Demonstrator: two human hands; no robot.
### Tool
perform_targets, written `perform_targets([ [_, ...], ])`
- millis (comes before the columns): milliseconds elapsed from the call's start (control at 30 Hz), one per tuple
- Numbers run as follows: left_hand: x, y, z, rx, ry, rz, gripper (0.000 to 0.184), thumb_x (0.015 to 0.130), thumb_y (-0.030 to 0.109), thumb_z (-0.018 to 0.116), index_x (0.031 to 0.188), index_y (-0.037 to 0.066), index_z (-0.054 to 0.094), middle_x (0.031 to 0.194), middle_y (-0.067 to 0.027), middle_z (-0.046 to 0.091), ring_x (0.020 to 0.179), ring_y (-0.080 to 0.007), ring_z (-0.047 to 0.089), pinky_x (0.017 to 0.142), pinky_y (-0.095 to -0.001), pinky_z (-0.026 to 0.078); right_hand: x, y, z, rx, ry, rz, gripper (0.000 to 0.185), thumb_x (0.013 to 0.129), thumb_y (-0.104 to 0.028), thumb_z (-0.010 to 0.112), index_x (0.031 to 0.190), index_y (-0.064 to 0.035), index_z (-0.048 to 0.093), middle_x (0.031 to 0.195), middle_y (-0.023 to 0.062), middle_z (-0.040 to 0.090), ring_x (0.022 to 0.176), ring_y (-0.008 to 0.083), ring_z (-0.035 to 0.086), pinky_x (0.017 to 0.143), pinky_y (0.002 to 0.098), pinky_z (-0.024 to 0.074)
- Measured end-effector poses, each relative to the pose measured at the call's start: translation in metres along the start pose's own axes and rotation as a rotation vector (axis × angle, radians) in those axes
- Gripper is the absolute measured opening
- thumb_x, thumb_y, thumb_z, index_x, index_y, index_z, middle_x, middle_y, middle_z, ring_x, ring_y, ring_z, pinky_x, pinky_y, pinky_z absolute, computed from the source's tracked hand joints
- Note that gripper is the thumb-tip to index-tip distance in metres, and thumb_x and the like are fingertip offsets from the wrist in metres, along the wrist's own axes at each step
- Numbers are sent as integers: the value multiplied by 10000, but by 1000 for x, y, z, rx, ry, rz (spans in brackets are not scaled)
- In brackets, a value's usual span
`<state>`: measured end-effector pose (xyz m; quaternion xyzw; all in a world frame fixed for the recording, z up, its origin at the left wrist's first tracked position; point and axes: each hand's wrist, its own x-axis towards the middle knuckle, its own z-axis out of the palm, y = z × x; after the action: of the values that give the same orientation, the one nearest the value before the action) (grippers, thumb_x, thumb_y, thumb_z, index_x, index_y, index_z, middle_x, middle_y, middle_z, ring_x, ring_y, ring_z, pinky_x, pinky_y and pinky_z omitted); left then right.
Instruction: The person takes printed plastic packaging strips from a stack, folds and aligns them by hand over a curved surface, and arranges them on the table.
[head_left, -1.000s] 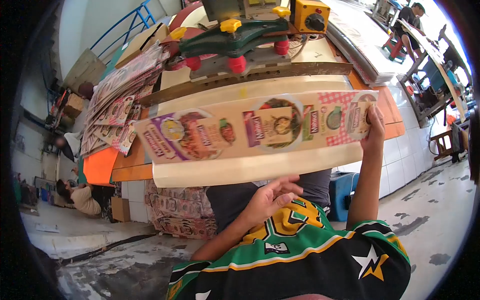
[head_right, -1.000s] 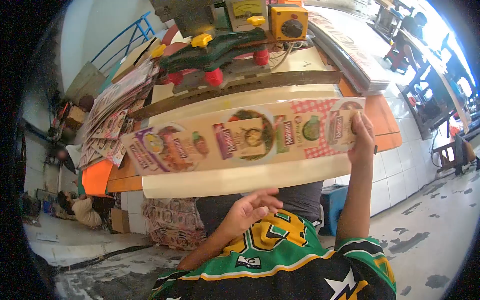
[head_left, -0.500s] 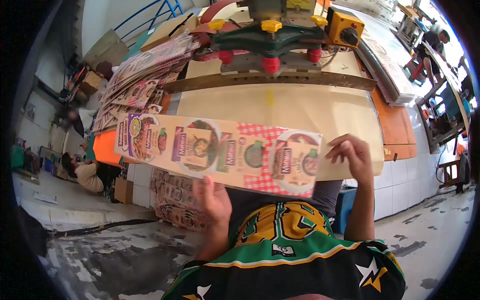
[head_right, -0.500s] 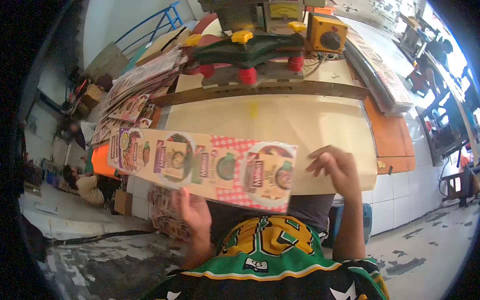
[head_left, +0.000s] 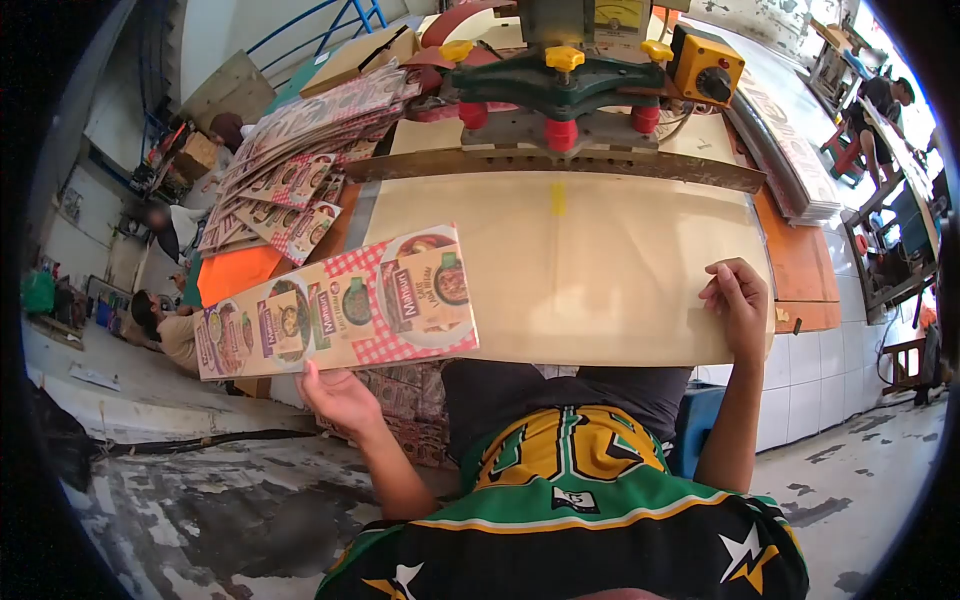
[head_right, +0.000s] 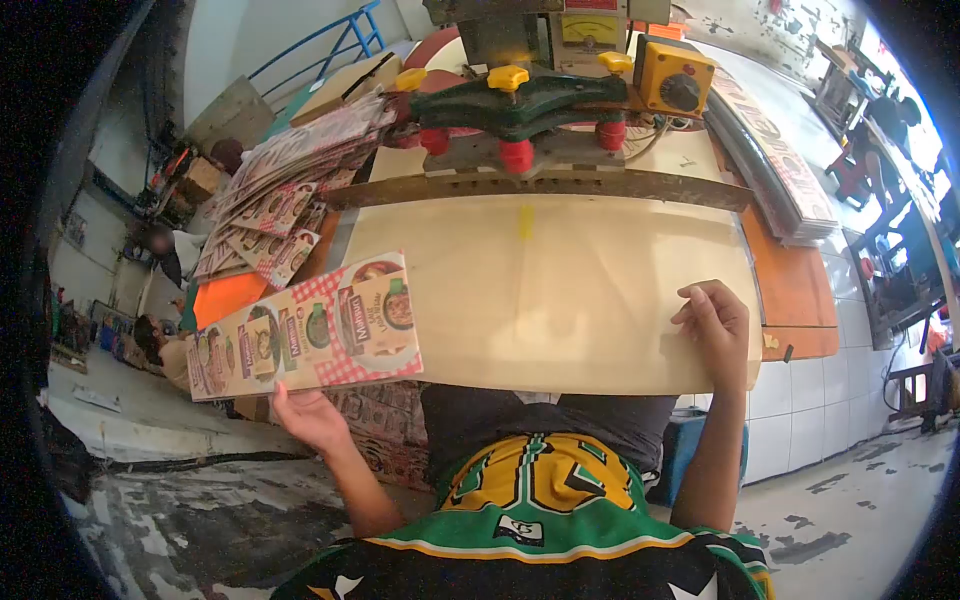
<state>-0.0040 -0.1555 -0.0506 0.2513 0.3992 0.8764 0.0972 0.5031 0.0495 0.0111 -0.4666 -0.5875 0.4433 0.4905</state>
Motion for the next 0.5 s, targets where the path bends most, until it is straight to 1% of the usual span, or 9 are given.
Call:
perform_targets([
  [33,3,-2,-9,0,-33,20,170,979,166,533,1050,13,558,1087,-94,632,1032,-186,607,927,-361,457,0,0,-1,28,2,10,259,1028,-257,584,989,-15,667,707,21,658,607,48,553,570,196,413],
  [100,11,13,10,52,184,74,309,974,237,523,1168,-2,552,1171,-115,612,1102,-220,590,986,-389,438,1,2,-2,56,3,19,265,1027,-265,585,989,-16,666,706,22,655,606,51,555,570,195,415],
  [133,14,23,16,53,185,74,309,974,237,523,1168,-2,552,1171,-116,612,1102,-220,590,986,-389,438,2,2,-3,69,-1,17,266,1027,-267,584,990,-16,665,706,23,653,604,51,553,569,194,414],
  [200,18,38,25,-31,249,23,447,934,334,534,1219,-8,566,1234,-123,575,1167,-261,553,1014,-430,433,2,2,-5,81,-5,15,267,1028,-269,583,991,-17,663,706,24,650,602,51,550,569,193,412],
  [233,23,40,16,36,314,27,531,899,391,540,1255,-2,548,1258,-128,561,1189,-297,542,1018,-452,441,2,3,-5,97,-3,16,266,1028,-268,581,990,-17,662,705,26,649,601,51,548,568,193,412],
  [333,31,60,1,-56,399,-44,499,949,377,498,1270,-4,536,1308,-151,541,1199,-291,550,1032,-455,425,3,6,-6,112,3,7,264,1030,-264,578,989,-17,659,704,28,648,602,49,546,567,191,410],
  [367,37,57,-28,-10,276,28,487,958,379,520,1249,-11,533,1288,-171,553,1153,-283,582,984,-454,465,4,7,-7,111,6,-3,261,1031,-261,576,989,-16,658,704,29,648,603,47,546,567,189,409],
  [400,40,62,-37,13,234,78,465,944,365,530,1225,-7,531,1253,-165,552,1113,-276,575,949,-443,459,4,7,-7,110,4,-1,261,1031,-261,576,989,-16,658,704,29,648,603,47,546,567,189,409],
  [500,43,79,-36,112,272,226,403,905,320,560,1152,5,525,1146,-145,550,995,-254,553,847,-411,441,4,8,-8,132,0,3,255,1033,-252,574,990,-16,659,706,30,649,602,44,542,568,185,407],
])
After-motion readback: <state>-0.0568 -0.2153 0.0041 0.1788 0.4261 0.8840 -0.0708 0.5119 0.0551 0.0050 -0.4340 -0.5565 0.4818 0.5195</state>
